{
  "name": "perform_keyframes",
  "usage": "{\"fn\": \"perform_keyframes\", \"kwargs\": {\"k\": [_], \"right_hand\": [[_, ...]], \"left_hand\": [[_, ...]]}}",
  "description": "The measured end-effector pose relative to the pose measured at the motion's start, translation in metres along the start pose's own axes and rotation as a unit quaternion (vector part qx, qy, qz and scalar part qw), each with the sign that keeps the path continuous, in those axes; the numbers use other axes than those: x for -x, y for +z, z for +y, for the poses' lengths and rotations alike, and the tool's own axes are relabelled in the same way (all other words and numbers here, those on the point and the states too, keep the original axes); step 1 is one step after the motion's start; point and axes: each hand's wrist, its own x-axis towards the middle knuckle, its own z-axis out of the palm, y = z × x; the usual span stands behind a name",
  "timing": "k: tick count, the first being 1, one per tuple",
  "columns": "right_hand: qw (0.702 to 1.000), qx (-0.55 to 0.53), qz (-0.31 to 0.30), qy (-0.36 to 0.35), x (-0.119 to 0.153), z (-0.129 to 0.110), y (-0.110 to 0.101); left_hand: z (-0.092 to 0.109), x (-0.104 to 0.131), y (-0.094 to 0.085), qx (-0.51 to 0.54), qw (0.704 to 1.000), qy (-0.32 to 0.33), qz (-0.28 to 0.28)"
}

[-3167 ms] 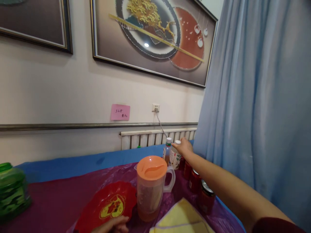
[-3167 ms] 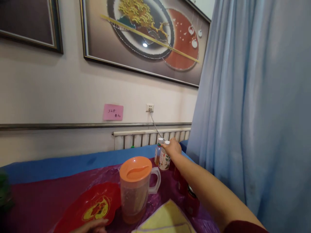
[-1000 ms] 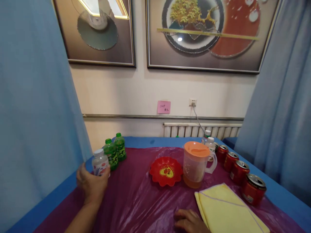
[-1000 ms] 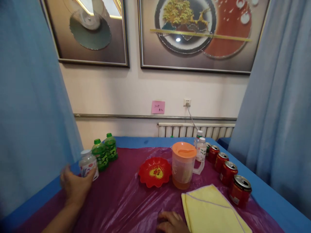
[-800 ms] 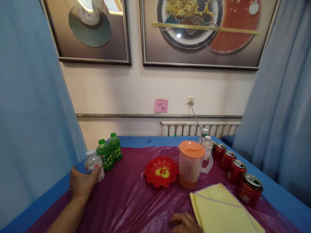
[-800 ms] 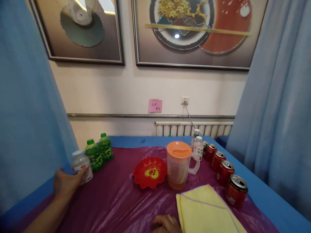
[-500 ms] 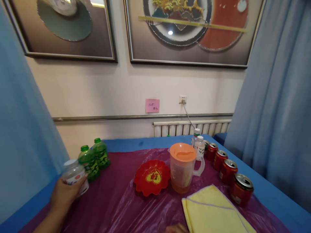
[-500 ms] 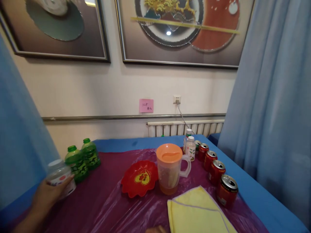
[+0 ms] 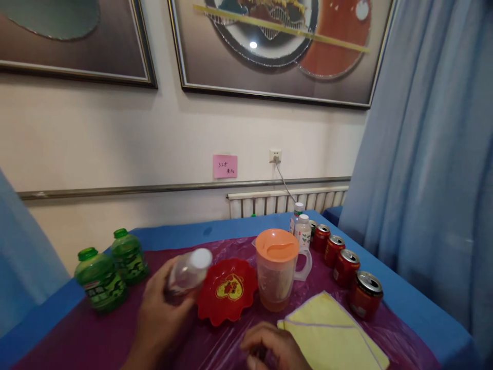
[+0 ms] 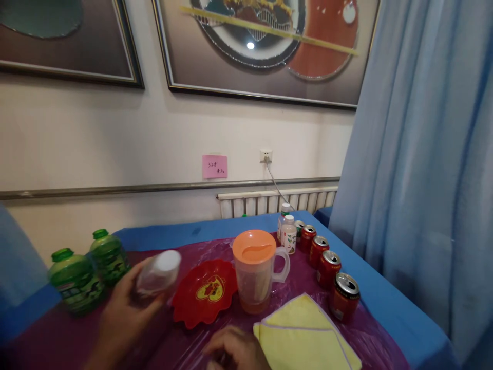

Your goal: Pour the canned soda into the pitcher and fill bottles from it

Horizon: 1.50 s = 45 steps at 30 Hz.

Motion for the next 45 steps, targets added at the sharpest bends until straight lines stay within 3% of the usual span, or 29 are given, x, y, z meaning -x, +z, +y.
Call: {"fn": "perform_keyframes", "kwargs": {"k": [2, 5, 8, 12, 16, 20, 26, 33, 38, 41, 43, 45], "right_hand": [[0.998, 0.025, 0.047, 0.021, -0.02, -0.018, -0.006], [0.991, 0.04, 0.114, 0.057, -0.045, -0.036, -0.013], [0.983, 0.065, 0.148, 0.086, -0.06, -0.042, -0.018], [0.975, 0.13, 0.139, 0.116, -0.069, -0.04, -0.021], [0.984, 0.111, 0.106, 0.091, -0.069, -0.034, -0.015], [0.982, 0.123, 0.124, 0.07, -0.065, -0.021, -0.009], [0.957, 0.236, 0.149, -0.085, -0.055, -0.015, -0.006], [0.962, 0.241, 0.126, -0.005, -0.052, -0.02, -0.01], [0.937, 0.316, 0.102, -0.106, -0.05, -0.018, -0.022], [0.913, 0.352, 0.127, -0.163, -0.043, -0.01, -0.028], [0.912, 0.349, 0.148, -0.16, -0.035, -0.003, -0.03], [0.928, 0.327, 0.136, -0.114, -0.025, 0.005, -0.03]], "left_hand": [[0.019, -0.003, 0.021, 0.016, 0.992, 0.12, 0.029], [0.028, -0.004, 0.045, 0.023, 0.967, 0.242, 0.076], [0.026, 0.002, 0.056, 0.022, 0.948, 0.3, 0.1], [0.015, 0.014, 0.057, 0.005, 0.935, 0.336, 0.112], [0.003, 0.023, 0.056, -0.006, 0.937, 0.337, 0.089], [-0.002, 0.026, 0.059, 0.001, 0.943, 0.328, 0.063], [0.009, 0.027, 0.058, 0.021, 0.95, 0.308, 0.058], [0.011, 0.027, 0.052, 0.026, 0.945, 0.323, 0.05], [0.01, 0.027, 0.052, 0.028, 0.949, 0.312, 0.036], [0.007, 0.027, 0.054, 0.031, 0.951, 0.306, 0.025], [0.004, 0.027, 0.056, 0.04, 0.956, 0.288, 0.026], [0.002, 0.028, 0.059, 0.061, 0.967, 0.249, 0.012]]}}
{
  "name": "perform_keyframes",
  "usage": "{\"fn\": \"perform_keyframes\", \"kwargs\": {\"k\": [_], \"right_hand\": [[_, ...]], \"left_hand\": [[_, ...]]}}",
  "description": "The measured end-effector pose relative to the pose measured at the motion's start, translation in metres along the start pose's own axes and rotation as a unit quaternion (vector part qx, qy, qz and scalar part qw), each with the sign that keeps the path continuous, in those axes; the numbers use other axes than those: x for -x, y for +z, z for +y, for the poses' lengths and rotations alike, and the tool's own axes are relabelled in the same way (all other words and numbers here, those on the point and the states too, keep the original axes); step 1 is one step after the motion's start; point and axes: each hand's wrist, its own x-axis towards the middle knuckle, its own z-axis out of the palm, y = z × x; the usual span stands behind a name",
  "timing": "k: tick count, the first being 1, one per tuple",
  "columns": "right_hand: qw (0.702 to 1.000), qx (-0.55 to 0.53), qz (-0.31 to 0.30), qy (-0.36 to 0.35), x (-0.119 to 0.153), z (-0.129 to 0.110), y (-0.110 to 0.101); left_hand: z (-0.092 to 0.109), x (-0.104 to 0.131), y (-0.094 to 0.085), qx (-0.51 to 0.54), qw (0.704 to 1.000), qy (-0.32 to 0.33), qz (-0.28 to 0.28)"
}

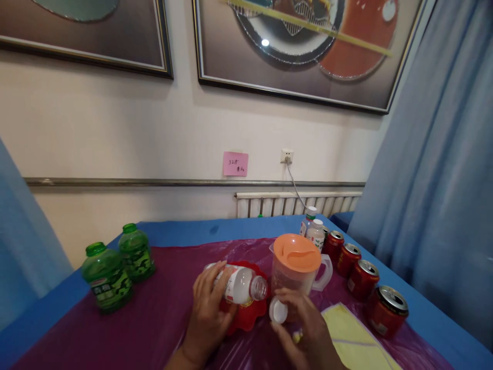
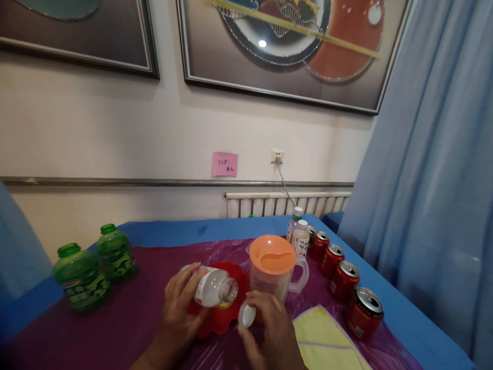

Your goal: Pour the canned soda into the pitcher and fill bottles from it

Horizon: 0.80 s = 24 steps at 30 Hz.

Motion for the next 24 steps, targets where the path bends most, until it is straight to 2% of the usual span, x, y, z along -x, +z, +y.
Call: {"fn": "perform_keyframes", "kwargs": {"k": [3, 7, 10, 13, 15, 16, 18, 20, 22, 23, 24], "right_hand": [[0.989, -0.018, -0.118, 0.087, 0.016, 0.002, 0.005], [0.951, 0.031, -0.253, 0.175, 0.036, 0.005, 0.017], [0.943, 0.05, -0.286, 0.162, 0.052, 0.018, 0.029], [0.953, 0.049, -0.279, 0.106, 0.065, 0.036, 0.033], [0.967, 0.036, -0.246, 0.057, 0.069, 0.044, 0.027], [0.976, 0.031, -0.211, 0.033, 0.07, 0.046, 0.02], [0.995, 0.034, -0.095, 0.014, 0.066, 0.049, 0.001], [0.995, 0.053, 0.062, 0.056, 0.056, 0.052, -0.022], [0.97, 0.056, 0.191, 0.142, 0.039, 0.059, -0.041], [0.956, 0.041, 0.225, 0.184, 0.028, 0.063, -0.049], [0.947, 0.012, 0.233, 0.221, 0.017, 0.068, -0.054]], "left_hand": [[-0.001, 0.003, 0.005, 0.05, 0.995, -0.082, -0.027], [-0.001, 0.004, 0.01, 0.07, 0.978, -0.192, -0.038], [0.001, -0.001, 0.009, 0.09, 0.954, -0.277, -0.062], [0.004, -0.006, 0.007, 0.13, 0.928, -0.338, -0.09], [0.005, -0.008, 0.007, 0.153, 0.916, -0.359, -0.098], [0.005, -0.008, 0.008, 0.161, 0.912, -0.363, -0.099], [0.005, -0.007, 0.01, 0.174, 0.912, -0.359, -0.098], [0.004, -0.007, 0.012, 0.185, 0.916, -0.344, -0.095], [0.004, -0.005, 0.014, 0.192, 0.92, -0.33, -0.091], [0.004, -0.005, 0.014, 0.193, 0.921, -0.326, -0.092], [0.003, -0.004, 0.015, 0.194, 0.922, -0.322, -0.095]]}}
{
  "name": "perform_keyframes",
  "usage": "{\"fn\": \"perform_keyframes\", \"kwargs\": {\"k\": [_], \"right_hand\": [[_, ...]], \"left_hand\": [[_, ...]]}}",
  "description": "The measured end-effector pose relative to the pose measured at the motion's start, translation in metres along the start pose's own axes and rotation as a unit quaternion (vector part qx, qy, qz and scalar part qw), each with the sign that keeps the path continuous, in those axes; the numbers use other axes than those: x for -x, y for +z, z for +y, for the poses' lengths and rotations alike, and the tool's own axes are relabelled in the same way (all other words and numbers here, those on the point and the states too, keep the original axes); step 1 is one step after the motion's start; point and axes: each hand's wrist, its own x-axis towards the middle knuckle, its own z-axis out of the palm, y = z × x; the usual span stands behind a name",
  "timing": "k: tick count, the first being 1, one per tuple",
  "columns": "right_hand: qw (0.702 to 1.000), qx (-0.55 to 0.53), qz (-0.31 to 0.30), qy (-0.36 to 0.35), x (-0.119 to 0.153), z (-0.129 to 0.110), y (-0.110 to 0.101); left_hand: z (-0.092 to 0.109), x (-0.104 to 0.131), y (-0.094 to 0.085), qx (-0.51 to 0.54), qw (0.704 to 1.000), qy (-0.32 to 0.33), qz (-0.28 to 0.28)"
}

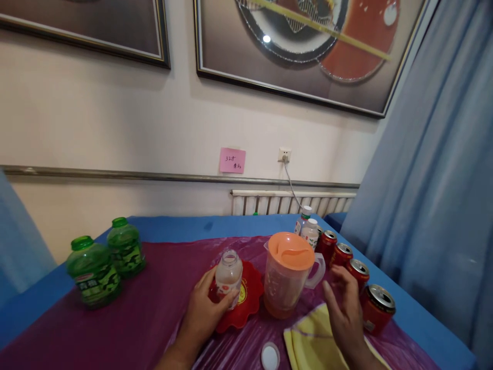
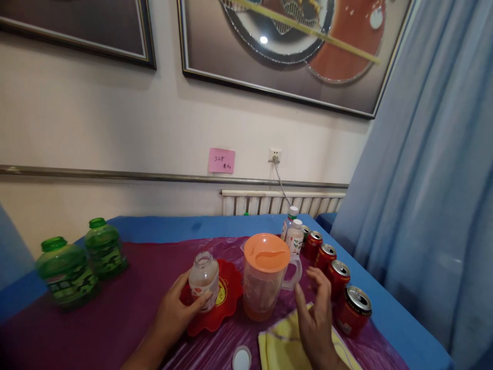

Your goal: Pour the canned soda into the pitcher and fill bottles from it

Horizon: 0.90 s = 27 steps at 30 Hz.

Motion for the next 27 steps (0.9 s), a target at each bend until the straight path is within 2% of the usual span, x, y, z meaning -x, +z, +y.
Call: {"fn": "perform_keyframes", "kwargs": {"k": [2, 5, 12, 19, 27], "right_hand": [[0.994, -0.063, -0.047, 0.07, -0.023, -0.001, 0.006], [0.974, -0.145, -0.115, 0.128, -0.043, -0.002, 0.019], [0.924, -0.269, -0.128, 0.24, -0.058, -0.009, 0.042], [0.935, -0.242, -0.153, 0.211, -0.111, -0.033, 0.046], [0.97, -0.112, -0.197, 0.088, -0.166, -0.086, 0.043]], "left_hand": [[-0.001, 0.001, 0.0, -0.007, 1.0, 0.002, -0.01], [-0.003, 0.003, 0.0, -0.024, 1.0, -0.006, -0.009], [-0.005, 0.006, -0.002, -0.06, 0.998, 0.02, 0.015], [-0.009, 0.007, 0.001, -0.079, 0.996, 0.026, 0.037], [-0.005, 0.01, 0.0, -0.07, 0.997, 0.012, 0.01]]}}
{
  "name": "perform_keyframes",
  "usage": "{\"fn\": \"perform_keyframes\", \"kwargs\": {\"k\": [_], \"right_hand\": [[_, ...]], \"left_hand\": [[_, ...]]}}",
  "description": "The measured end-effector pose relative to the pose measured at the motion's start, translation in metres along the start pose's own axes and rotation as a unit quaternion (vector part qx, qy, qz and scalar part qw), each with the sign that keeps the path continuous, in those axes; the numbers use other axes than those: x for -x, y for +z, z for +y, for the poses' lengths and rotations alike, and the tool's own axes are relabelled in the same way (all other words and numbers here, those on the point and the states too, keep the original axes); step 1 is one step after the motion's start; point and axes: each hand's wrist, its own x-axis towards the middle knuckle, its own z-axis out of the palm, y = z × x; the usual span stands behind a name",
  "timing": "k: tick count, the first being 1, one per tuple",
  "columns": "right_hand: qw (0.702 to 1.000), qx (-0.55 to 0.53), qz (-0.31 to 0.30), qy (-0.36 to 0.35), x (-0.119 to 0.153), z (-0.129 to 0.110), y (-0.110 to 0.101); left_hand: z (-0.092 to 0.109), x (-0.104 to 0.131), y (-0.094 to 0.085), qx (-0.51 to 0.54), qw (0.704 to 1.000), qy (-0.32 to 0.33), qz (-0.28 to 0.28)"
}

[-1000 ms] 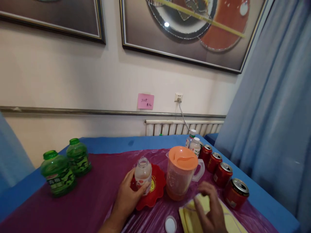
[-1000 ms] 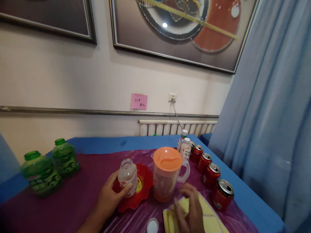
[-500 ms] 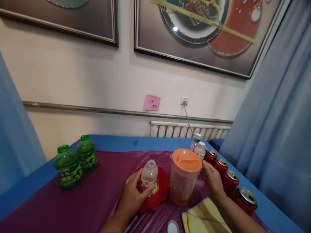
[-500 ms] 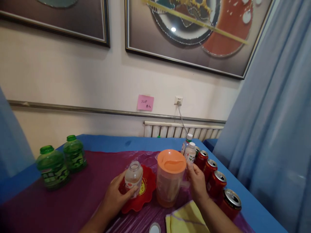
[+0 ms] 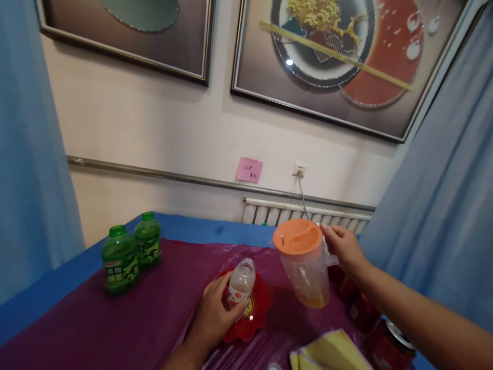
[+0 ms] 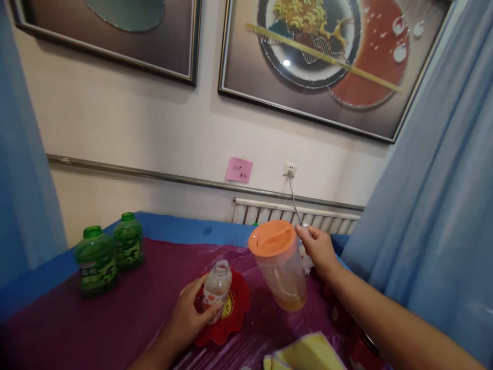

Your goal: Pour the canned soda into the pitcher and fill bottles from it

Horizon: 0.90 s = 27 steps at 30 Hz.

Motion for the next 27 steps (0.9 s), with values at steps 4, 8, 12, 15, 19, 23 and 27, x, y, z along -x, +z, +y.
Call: {"fn": "perform_keyframes", "kwargs": {"k": [4, 8, 12, 15, 19, 23, 27], "right_hand": [[0.994, 0.087, -0.04, -0.047, -0.015, -0.021, 0.005], [0.985, 0.132, -0.077, -0.086, -0.024, -0.039, 0.013], [0.97, 0.171, -0.111, -0.133, -0.028, -0.053, 0.024], [0.961, 0.194, -0.125, -0.154, -0.029, -0.061, 0.031], [0.955, 0.207, -0.141, -0.159, -0.03, -0.067, 0.037], [0.948, 0.223, -0.152, -0.169, -0.031, -0.069, 0.042], [0.942, 0.236, -0.16, -0.179, -0.032, -0.069, 0.045]], "left_hand": [[0.0, 0.002, 0.001, 0.005, 1.0, -0.017, -0.007], [0.001, 0.002, 0.0, 0.01, 1.0, -0.02, -0.018], [0.003, 0.001, 0.0, 0.016, 1.0, -0.013, -0.023], [0.004, 0.002, -0.001, 0.022, 0.999, -0.012, -0.026], [0.005, 0.003, -0.001, 0.036, 0.999, -0.016, -0.035], [0.006, 0.004, -0.002, 0.052, 0.998, -0.026, -0.036], [0.006, 0.004, -0.002, 0.053, 0.997, -0.029, -0.037]]}}
